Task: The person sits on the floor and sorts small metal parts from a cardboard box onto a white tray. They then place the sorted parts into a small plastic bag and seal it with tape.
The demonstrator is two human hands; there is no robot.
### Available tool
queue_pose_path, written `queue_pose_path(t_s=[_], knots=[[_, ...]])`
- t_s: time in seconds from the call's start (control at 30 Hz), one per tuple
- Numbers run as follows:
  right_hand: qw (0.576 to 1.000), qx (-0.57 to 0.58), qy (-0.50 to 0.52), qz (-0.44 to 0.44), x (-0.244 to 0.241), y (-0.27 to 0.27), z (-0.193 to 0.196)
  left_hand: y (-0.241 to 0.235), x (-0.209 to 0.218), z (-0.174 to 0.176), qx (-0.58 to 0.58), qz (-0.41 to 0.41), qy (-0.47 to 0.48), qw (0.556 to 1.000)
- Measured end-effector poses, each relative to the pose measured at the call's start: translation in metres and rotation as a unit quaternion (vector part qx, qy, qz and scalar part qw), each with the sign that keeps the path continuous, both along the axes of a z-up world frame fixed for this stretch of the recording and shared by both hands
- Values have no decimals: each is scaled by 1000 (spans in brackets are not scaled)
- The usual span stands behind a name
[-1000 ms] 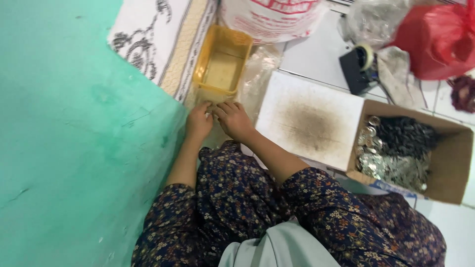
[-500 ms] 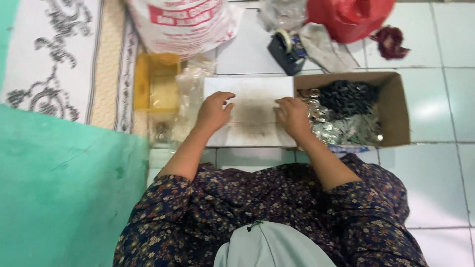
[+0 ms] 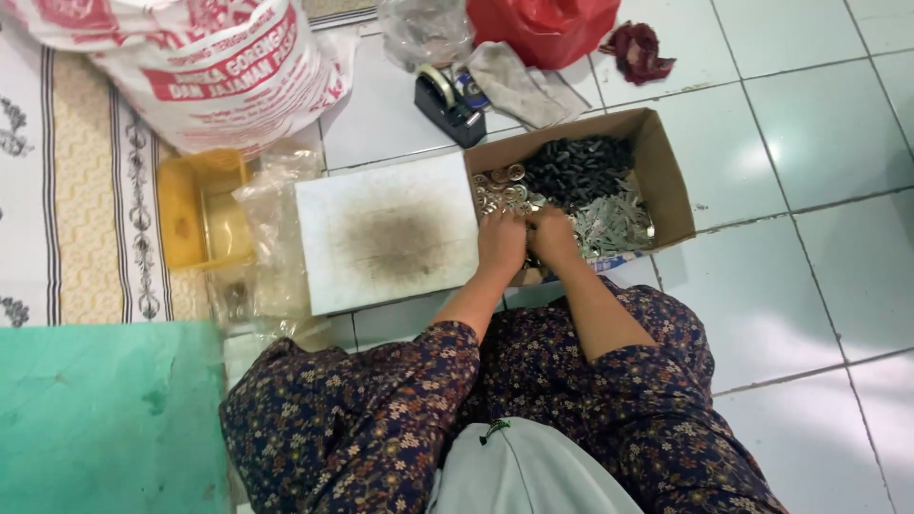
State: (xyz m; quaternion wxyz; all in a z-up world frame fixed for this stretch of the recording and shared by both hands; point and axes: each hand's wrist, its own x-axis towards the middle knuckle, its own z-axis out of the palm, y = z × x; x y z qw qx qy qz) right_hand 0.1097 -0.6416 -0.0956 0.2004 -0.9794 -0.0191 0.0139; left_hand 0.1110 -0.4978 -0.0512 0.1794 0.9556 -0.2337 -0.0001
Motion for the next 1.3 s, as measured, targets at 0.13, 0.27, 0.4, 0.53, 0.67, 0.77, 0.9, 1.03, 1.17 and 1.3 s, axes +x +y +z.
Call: queue_pose_path(t_s=[0.13,0.27,0.4,0.53,0.67,0.77,0.9,1.03,1.17,1.3], knots=[[998,-44,43,1,-2,10,15,-4,-11,10,210,3,-24,977],[993,-102,51,4,4,10,-2,-11,-21,51,363,-5,20,932],[991,-135,1,17,3,10,-15,-13,-23,57,385,-13,34,922],[994,-103,-20,24,5,7,-22,-15,-16,36,361,-10,35,932],[997,-73,-11,28,7,9,-14,-15,-10,25,322,-4,40,946],[998,-43,4,35,5,5,-4,-15,-6,-3,254,10,35,967],[998,37,50,33,3,-2,-5,-12,-7,-31,98,48,-27,994],[992,95,81,-7,7,-6,27,-3,-8,-9,24,53,-79,995],[973,222,42,-39,9,-14,63,6,-8,9,-83,48,-5,995],[930,351,70,-89,8,-20,61,9,-6,11,-166,72,31,983]])
